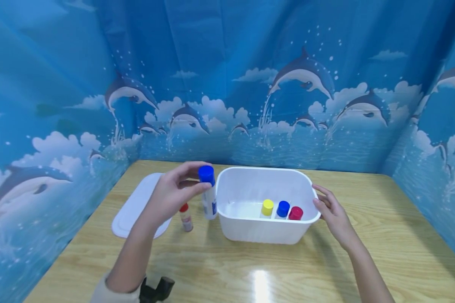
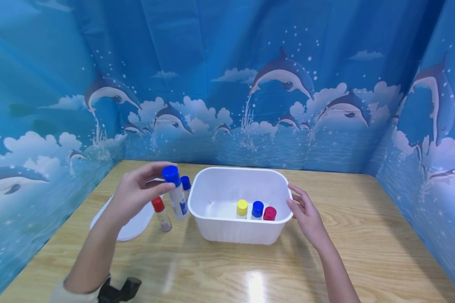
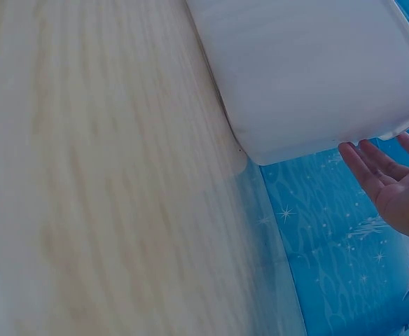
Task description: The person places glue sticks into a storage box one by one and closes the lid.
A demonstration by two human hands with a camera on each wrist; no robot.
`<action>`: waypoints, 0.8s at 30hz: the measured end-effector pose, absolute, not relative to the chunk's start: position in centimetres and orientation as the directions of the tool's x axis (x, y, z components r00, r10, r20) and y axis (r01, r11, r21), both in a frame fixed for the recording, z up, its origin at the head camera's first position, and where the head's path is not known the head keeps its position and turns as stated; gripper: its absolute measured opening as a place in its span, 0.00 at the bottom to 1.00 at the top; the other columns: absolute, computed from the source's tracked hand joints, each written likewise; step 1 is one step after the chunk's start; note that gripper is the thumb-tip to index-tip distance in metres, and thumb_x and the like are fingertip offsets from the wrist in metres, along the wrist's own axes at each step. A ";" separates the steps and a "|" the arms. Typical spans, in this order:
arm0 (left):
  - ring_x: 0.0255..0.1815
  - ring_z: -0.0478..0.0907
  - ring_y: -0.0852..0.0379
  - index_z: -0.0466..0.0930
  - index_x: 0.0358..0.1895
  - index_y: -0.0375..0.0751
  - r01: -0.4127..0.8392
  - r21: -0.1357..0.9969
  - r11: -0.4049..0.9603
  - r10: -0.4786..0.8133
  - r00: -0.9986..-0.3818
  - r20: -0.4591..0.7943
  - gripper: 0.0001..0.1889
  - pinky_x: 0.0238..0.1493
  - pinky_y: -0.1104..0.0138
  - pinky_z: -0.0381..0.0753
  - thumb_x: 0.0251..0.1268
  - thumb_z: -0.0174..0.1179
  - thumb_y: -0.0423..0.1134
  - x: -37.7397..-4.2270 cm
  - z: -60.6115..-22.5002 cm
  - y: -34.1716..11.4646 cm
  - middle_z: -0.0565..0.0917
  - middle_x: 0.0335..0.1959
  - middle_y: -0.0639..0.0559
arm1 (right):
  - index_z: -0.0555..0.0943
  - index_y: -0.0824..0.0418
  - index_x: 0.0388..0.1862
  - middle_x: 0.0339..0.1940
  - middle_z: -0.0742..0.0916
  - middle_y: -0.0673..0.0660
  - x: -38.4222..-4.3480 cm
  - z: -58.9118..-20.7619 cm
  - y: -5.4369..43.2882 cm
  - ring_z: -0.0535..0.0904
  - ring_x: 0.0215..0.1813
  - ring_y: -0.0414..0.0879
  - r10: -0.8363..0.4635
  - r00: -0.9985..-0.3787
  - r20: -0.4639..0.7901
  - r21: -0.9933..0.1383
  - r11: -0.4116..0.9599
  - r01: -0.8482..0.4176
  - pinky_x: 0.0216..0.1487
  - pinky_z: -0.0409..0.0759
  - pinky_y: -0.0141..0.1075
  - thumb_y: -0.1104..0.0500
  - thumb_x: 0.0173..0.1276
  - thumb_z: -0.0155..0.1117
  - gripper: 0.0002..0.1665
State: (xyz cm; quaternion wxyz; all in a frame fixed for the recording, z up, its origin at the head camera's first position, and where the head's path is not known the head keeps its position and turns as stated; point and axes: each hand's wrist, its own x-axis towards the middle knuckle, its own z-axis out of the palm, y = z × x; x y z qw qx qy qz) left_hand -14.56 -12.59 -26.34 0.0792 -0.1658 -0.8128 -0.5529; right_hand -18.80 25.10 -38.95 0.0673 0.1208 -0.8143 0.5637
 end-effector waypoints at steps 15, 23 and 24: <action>0.46 0.76 0.56 0.75 0.55 0.46 0.400 0.870 0.287 0.221 -0.912 0.346 0.21 0.47 0.64 0.77 0.57 0.65 0.39 -16.8 -24.9 -9.8 0.79 0.45 0.51 | 0.57 0.62 0.69 0.59 0.71 0.72 -18.8 -38.9 25.0 0.71 0.48 0.29 -0.118 -0.966 0.230 -0.905 0.338 -0.257 0.43 0.76 0.28 0.53 0.74 0.46 0.29; 0.46 0.76 0.57 0.75 0.55 0.46 0.399 0.880 0.256 0.252 -0.907 0.338 0.21 0.47 0.66 0.77 0.57 0.64 0.41 -18.0 -25.4 -8.4 0.79 0.44 0.51 | 0.57 0.63 0.69 0.58 0.71 0.73 -18.8 -38.9 25.0 0.71 0.48 0.28 -0.115 -0.965 0.237 -0.902 0.343 -0.262 0.43 0.76 0.28 0.53 0.74 0.45 0.29; 0.46 0.76 0.57 0.75 0.55 0.46 0.396 0.883 0.253 0.256 -0.907 0.334 0.21 0.47 0.66 0.77 0.57 0.64 0.41 -18.1 -25.5 -8.2 0.79 0.44 0.51 | 0.57 0.63 0.69 0.58 0.71 0.73 -18.8 -38.9 25.0 0.71 0.48 0.28 -0.116 -0.964 0.240 -0.902 0.340 -0.265 0.43 0.76 0.29 0.53 0.74 0.45 0.28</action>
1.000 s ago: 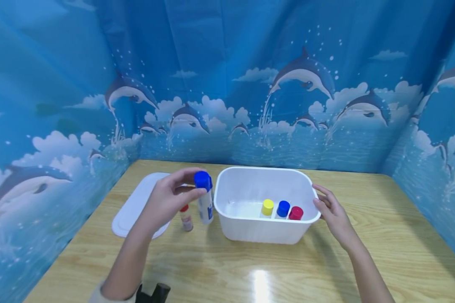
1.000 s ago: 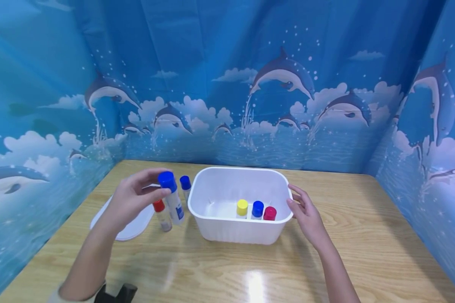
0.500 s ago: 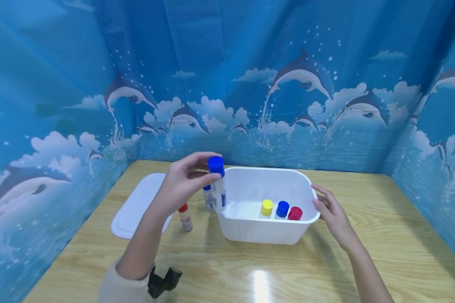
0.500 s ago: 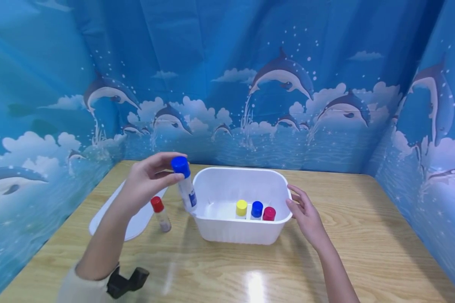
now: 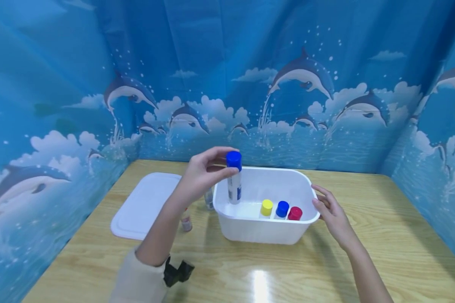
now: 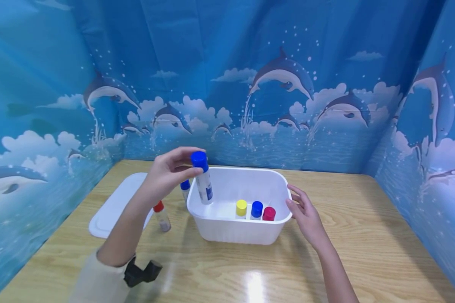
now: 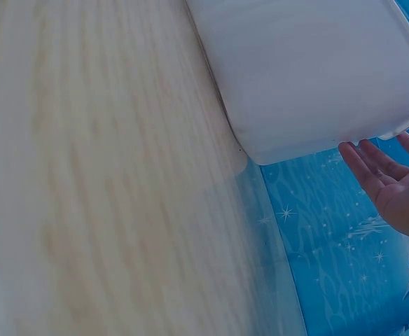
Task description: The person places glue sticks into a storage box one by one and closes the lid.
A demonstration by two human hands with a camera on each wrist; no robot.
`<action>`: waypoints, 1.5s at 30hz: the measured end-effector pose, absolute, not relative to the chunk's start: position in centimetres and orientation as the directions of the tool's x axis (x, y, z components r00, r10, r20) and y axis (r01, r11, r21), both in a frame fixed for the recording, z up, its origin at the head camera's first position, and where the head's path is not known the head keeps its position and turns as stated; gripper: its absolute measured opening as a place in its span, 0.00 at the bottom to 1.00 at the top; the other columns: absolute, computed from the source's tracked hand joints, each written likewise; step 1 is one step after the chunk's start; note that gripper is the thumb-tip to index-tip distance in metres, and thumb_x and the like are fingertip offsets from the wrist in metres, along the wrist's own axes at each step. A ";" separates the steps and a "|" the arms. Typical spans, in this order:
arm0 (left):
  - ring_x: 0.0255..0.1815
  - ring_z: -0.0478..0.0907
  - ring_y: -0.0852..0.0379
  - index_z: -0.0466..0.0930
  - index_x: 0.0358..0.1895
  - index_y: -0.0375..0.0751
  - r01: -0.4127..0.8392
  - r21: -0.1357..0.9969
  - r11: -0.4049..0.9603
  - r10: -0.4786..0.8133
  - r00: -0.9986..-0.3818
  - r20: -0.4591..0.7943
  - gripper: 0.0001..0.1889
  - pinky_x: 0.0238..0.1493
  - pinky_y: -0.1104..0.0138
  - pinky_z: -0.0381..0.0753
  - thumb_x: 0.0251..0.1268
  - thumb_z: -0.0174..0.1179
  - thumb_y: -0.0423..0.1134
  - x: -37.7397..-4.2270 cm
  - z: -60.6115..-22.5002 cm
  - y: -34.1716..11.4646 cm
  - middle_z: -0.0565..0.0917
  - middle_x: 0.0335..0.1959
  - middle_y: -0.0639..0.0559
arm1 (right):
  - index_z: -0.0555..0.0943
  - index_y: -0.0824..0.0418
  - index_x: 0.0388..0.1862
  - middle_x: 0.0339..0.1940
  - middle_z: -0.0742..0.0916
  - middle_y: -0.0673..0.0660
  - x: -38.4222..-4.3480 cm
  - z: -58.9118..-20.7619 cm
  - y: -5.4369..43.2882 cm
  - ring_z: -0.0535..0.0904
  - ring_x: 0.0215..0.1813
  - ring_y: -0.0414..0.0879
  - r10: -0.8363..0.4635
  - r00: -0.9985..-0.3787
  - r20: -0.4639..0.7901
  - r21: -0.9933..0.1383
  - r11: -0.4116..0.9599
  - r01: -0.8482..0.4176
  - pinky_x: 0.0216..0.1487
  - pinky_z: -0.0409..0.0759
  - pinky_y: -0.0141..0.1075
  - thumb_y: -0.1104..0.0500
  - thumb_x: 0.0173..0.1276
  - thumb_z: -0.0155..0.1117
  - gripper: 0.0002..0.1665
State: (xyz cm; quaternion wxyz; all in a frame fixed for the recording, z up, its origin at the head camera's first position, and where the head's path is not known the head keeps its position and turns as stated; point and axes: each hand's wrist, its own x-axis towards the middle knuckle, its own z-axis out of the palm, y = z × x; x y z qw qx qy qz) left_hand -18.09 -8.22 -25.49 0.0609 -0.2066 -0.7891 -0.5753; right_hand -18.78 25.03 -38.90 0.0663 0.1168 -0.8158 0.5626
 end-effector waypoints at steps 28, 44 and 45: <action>0.48 0.75 0.56 0.76 0.54 0.45 0.289 0.905 0.311 0.384 -0.910 0.158 0.20 0.47 0.66 0.77 0.57 0.65 0.41 -20.2 -30.1 -5.7 0.78 0.48 0.53 | 0.57 0.63 0.69 0.59 0.70 0.73 -18.7 -38.9 24.9 0.71 0.49 0.32 -0.113 -0.966 0.232 -0.905 0.340 -0.257 0.43 0.76 0.28 0.53 0.74 0.45 0.29; 0.48 0.76 0.58 0.76 0.52 0.42 0.348 0.860 0.374 0.559 -0.824 0.091 0.18 0.49 0.68 0.75 0.58 0.64 0.38 -21.7 -32.2 -5.5 0.79 0.46 0.54 | 0.57 0.65 0.68 0.58 0.70 0.74 -18.8 -38.9 24.9 0.71 0.47 0.27 -0.114 -0.964 0.240 -0.902 0.340 -0.265 0.42 0.76 0.27 0.53 0.74 0.45 0.29; 0.48 0.76 0.58 0.77 0.52 0.43 0.353 0.853 0.384 0.569 -0.818 0.083 0.18 0.49 0.68 0.75 0.57 0.64 0.38 -21.8 -32.3 -5.4 0.79 0.46 0.55 | 0.57 0.65 0.68 0.58 0.71 0.74 -18.8 -39.0 24.9 0.71 0.47 0.27 -0.113 -0.964 0.242 -0.903 0.337 -0.267 0.42 0.76 0.28 0.53 0.74 0.45 0.29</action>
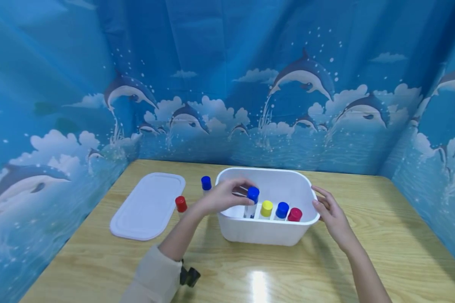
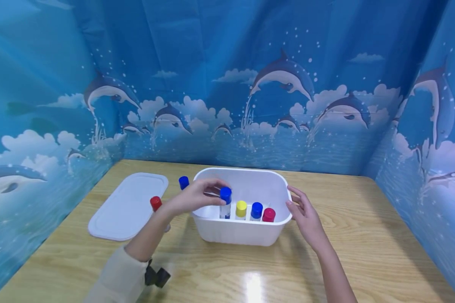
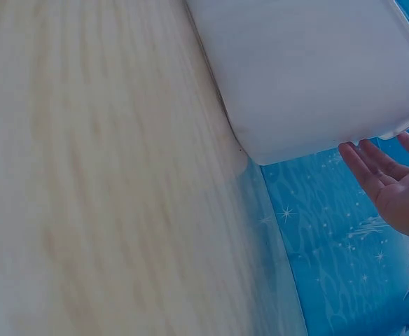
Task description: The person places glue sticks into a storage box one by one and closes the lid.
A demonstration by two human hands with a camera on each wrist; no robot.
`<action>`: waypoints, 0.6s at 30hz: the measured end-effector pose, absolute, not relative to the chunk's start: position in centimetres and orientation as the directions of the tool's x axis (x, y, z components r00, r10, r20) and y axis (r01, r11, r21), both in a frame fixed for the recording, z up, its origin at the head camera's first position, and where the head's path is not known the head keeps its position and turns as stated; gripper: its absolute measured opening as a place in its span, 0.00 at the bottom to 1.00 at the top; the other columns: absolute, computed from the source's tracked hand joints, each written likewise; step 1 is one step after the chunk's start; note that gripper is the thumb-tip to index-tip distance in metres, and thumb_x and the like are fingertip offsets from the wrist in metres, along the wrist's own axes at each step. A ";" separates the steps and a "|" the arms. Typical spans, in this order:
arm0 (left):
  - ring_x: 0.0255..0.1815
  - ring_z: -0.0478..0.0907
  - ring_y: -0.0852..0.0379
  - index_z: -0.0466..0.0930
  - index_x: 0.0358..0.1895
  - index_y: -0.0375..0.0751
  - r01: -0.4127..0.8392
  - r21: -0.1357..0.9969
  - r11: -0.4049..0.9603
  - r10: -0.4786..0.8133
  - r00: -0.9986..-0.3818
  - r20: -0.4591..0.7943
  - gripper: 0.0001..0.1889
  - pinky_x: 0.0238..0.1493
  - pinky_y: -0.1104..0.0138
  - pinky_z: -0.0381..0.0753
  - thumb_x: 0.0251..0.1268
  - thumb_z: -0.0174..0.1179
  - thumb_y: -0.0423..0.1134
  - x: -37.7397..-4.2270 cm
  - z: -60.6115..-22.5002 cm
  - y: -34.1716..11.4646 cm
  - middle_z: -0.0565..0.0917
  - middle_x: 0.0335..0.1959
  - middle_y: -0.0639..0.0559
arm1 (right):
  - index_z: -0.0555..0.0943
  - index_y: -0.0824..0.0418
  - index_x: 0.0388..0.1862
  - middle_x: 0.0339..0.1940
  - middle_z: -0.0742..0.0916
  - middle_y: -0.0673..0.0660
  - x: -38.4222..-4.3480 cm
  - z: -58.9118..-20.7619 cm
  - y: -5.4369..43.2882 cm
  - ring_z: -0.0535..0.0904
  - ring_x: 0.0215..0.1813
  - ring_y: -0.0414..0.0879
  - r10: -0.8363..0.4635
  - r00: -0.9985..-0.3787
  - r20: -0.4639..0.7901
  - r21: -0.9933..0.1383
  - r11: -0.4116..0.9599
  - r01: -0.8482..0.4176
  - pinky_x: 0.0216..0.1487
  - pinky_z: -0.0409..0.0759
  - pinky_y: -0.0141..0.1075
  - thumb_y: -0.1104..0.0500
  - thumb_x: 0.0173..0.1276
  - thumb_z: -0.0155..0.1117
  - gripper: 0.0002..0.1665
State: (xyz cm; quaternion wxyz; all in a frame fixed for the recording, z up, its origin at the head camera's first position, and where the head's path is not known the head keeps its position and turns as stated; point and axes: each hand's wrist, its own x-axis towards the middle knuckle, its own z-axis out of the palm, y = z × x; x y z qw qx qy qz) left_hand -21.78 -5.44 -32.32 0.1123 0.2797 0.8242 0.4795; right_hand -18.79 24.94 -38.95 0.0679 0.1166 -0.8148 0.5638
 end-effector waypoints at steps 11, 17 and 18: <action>0.45 0.76 0.61 0.77 0.49 0.45 0.368 0.810 0.456 0.635 -0.772 -0.007 0.15 0.47 0.70 0.76 0.58 0.64 0.36 -22.4 -32.7 -5.3 0.79 0.44 0.57 | 0.57 0.64 0.68 0.58 0.71 0.74 -18.7 -38.9 24.9 0.72 0.47 0.27 -0.115 -0.961 0.250 -0.902 0.334 -0.275 0.42 0.77 0.28 0.54 0.74 0.45 0.28; 0.44 0.76 0.61 0.77 0.48 0.45 0.371 0.797 0.477 0.652 -0.758 -0.038 0.14 0.45 0.71 0.76 0.58 0.63 0.34 -22.5 -32.9 -5.3 0.78 0.43 0.56 | 0.57 0.63 0.69 0.57 0.72 0.73 -18.7 -39.0 25.0 0.72 0.47 0.28 -0.123 -0.960 0.253 -0.901 0.332 -0.280 0.42 0.76 0.28 0.54 0.74 0.45 0.28; 0.44 0.76 0.61 0.77 0.48 0.45 0.375 0.791 0.483 0.654 -0.756 -0.041 0.14 0.45 0.71 0.76 0.58 0.63 0.33 -22.5 -32.9 -5.3 0.78 0.43 0.56 | 0.56 0.63 0.69 0.57 0.72 0.73 -18.7 -39.0 25.0 0.72 0.47 0.28 -0.123 -0.960 0.252 -0.901 0.332 -0.280 0.42 0.76 0.28 0.54 0.74 0.45 0.28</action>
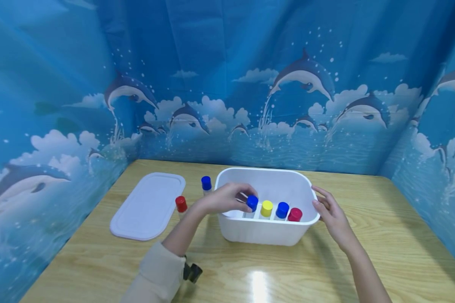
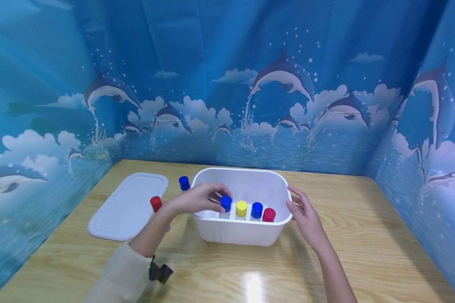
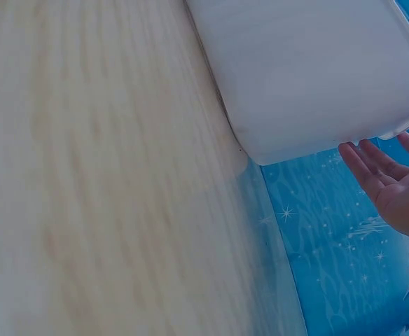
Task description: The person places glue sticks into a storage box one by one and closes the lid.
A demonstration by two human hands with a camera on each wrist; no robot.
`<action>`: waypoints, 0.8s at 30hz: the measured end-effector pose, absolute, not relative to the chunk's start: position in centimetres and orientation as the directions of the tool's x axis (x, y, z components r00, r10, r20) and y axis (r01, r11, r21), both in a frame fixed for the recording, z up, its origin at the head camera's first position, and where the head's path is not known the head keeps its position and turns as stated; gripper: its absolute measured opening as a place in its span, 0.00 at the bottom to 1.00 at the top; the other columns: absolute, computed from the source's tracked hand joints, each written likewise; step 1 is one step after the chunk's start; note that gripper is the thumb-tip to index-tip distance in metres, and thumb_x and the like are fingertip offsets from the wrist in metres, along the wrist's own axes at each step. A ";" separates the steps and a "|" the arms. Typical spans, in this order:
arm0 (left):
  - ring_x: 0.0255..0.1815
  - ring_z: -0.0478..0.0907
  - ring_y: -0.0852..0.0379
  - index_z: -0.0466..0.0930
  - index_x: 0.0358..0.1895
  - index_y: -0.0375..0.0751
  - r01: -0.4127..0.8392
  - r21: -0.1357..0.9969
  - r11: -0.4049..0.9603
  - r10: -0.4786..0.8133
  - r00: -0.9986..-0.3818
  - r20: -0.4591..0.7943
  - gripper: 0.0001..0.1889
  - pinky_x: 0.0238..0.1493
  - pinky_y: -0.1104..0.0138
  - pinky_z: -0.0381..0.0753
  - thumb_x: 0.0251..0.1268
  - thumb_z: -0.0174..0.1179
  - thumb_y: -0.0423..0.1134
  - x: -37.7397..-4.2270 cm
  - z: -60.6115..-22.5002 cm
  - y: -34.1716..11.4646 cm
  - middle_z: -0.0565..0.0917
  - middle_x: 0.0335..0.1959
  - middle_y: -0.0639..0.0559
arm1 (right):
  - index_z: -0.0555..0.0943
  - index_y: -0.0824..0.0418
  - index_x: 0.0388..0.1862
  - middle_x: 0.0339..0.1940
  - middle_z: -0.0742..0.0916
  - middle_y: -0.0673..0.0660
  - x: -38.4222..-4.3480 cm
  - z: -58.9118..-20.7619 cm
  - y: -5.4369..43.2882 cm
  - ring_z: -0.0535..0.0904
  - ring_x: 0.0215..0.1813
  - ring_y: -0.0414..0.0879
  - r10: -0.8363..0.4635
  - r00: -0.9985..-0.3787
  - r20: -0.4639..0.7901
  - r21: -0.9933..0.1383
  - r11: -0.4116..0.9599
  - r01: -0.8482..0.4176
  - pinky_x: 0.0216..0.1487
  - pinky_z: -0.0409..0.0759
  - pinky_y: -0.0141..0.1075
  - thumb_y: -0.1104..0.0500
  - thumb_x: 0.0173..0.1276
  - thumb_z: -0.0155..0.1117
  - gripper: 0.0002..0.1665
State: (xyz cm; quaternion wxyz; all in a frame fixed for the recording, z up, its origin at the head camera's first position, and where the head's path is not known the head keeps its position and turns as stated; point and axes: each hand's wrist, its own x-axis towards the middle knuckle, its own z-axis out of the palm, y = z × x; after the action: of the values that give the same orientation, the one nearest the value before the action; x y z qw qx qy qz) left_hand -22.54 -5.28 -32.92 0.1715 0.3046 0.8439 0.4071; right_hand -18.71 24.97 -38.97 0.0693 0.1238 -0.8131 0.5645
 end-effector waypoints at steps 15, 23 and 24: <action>0.46 0.76 0.61 0.76 0.45 0.46 0.390 0.731 0.559 0.675 -0.726 -0.129 0.14 0.46 0.71 0.76 0.55 0.65 0.32 -22.8 -32.8 -5.0 0.78 0.41 0.58 | 0.57 0.65 0.68 0.57 0.72 0.74 -18.9 -39.0 25.0 0.73 0.47 0.30 -0.124 -0.954 0.271 -0.902 0.313 -0.297 0.42 0.77 0.28 0.55 0.74 0.45 0.28; 0.46 0.75 0.61 0.76 0.45 0.46 0.392 0.719 0.574 0.673 -0.726 -0.141 0.14 0.47 0.71 0.75 0.56 0.65 0.33 -22.8 -32.8 -4.9 0.78 0.41 0.58 | 0.57 0.66 0.68 0.57 0.71 0.74 -19.0 -39.0 25.0 0.73 0.47 0.30 -0.122 -0.953 0.278 -0.902 0.307 -0.303 0.41 0.77 0.28 0.55 0.74 0.45 0.28; 0.46 0.75 0.61 0.76 0.45 0.46 0.392 0.718 0.575 0.672 -0.727 -0.141 0.14 0.47 0.71 0.75 0.55 0.65 0.33 -22.8 -32.8 -4.9 0.78 0.41 0.58 | 0.57 0.66 0.68 0.57 0.71 0.74 -18.9 -39.0 25.0 0.73 0.47 0.30 -0.122 -0.953 0.277 -0.902 0.308 -0.301 0.41 0.77 0.28 0.55 0.74 0.45 0.28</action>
State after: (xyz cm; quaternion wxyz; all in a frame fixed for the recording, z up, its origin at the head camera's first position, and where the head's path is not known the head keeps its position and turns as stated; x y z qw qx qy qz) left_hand -22.79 -4.89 -32.83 0.2039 0.3081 0.8637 0.3429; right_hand -18.94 25.02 -39.01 0.0784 0.1313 -0.8050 0.5732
